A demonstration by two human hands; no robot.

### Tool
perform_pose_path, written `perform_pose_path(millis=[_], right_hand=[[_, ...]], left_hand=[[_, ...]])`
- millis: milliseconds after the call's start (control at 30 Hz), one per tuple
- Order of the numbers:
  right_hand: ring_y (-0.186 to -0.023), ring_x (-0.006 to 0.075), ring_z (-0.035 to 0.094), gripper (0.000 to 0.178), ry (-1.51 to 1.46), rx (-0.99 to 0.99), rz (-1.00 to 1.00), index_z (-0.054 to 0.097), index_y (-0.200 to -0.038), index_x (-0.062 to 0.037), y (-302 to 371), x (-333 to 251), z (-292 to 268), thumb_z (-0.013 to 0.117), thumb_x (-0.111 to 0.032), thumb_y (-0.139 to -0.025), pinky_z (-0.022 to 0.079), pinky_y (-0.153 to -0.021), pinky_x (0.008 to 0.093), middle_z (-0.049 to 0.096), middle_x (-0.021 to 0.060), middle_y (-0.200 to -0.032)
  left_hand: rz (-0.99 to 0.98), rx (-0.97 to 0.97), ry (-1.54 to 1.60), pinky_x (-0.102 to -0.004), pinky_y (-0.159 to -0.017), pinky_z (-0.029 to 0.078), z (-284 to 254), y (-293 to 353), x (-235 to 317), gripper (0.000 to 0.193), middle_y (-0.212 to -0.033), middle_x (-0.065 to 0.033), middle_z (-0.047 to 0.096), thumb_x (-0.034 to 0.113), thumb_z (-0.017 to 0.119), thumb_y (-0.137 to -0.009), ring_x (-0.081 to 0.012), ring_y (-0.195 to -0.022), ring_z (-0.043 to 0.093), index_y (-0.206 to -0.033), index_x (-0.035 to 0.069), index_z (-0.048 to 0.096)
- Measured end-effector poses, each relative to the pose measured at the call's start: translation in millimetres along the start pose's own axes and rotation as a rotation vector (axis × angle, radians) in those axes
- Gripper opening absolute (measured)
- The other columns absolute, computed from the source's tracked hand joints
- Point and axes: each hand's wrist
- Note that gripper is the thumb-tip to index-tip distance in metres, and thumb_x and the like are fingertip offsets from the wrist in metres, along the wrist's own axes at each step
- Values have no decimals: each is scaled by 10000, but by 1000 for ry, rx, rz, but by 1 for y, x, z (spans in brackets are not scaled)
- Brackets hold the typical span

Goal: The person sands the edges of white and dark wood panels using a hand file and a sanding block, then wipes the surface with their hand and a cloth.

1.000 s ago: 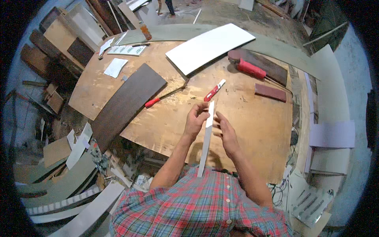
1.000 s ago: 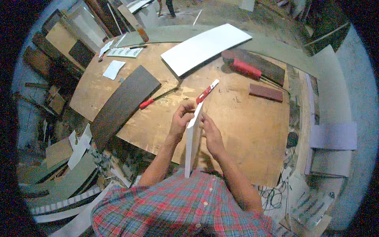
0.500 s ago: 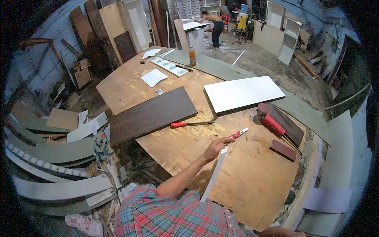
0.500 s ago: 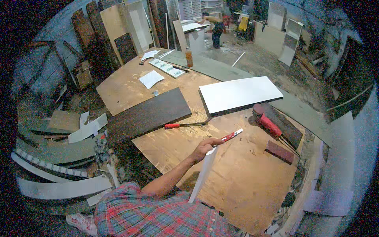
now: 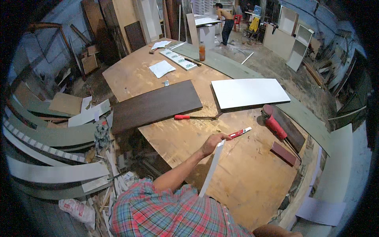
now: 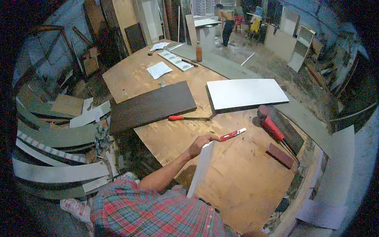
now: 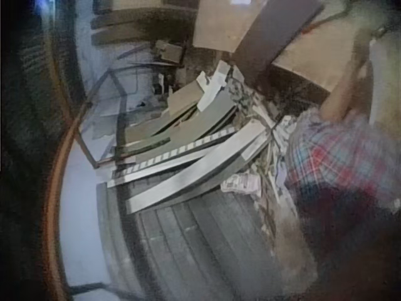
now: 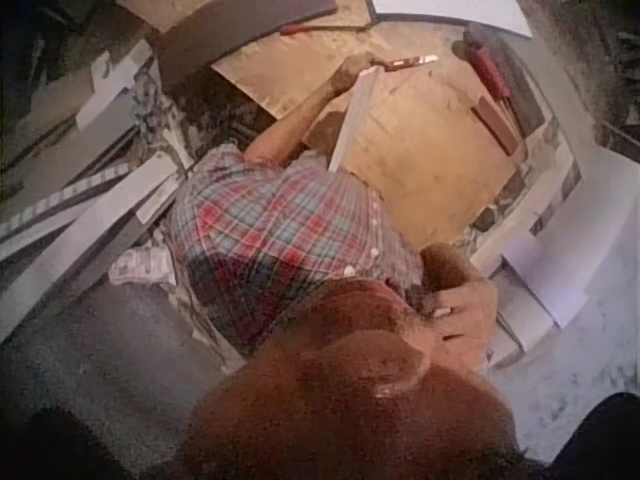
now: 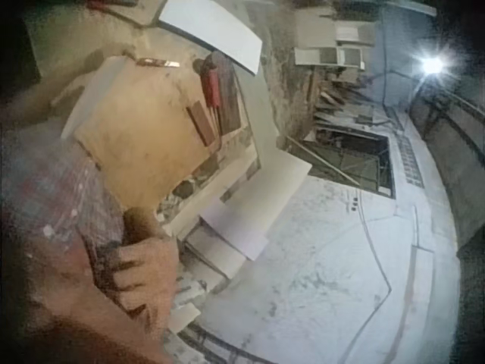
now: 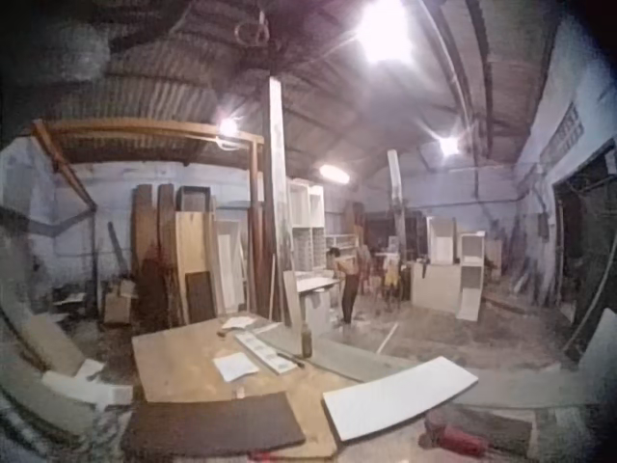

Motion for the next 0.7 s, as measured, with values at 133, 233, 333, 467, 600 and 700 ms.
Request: perform_pose_path(millis=[133, 233, 333, 467, 600, 700], right_hand=[[-570, 158, 430, 82, 27, 63, 24, 492, -908, -225, 5, -17, 13, 500, -203, -987, 343, -521, 376, 456, 1, -720], [-597, 170, 468, 109, -19, -9, 29, 528, -891, -203, 6, -21, 5, 498, -221, -994, 377, -542, 389, 493, 19, -736], [-644, 187, 517, 122, -29, -60, -35, 552, -882, -183, 0, -18, -6, 495, -219, -984, 414, -568, 396, 531, 36, -766], [-687, 202, 558, 126, -31, -33, -122, 559, -856, -165, -1, -4, -5, 488, -188, -958, 438, -584, 391, 556, 45, -788], [-730, 216, 598, 132, -9, -21, -170, 565, -830, -148, -6, -2, -2, 481, -157, -931, 462, -600, 387, 581, 54, -811], [-722, 209, 602, 144, -37, -50, -158, 558, -803, -133, -6, 8, -6, 478, -143, -923, 461, -601, 354, 580, 62, -814]], left_hand=[[-2, 47, -1, -339, -1009, 433, -1, 8, 7, 477, -1155, -179, 686, 251, 426, -876, -258, -1107, 624, -1133, -60, 680], [-9, 78, 1, -345, -1001, 448, -1, 8, 2, 453, -1138, -188, 694, 202, 424, -868, -268, -1094, 635, -1138, -57, 680], [28, 29, 18, -347, -1023, 429, 8, 0, 21, 451, -1158, -183, 687, 198, 421, -865, -267, -1116, 621, -1127, -64, 679], [-10, 14, -1, -375, -1058, 399, 3, 7, 15, 496, -1207, -176, 670, 266, 399, -879, -281, -1166, 593, -1143, -56, 668], [29, -3, 39, -370, -1054, 397, 11, 6, 19, 486, -1221, -173, 667, 257, 407, -880, -277, -1160, 592, -1148, -57, 665], [12, 18, 38, -367, -1057, 393, 3, 20, 14, 479, -1217, -171, 667, 253, 410, -882, -277, -1162, 589, -1146, -55, 664]])
Point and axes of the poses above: each hand's wrist, its own y-axis away from the middle knuckle, its own z-axis out of the palm, x = y × z
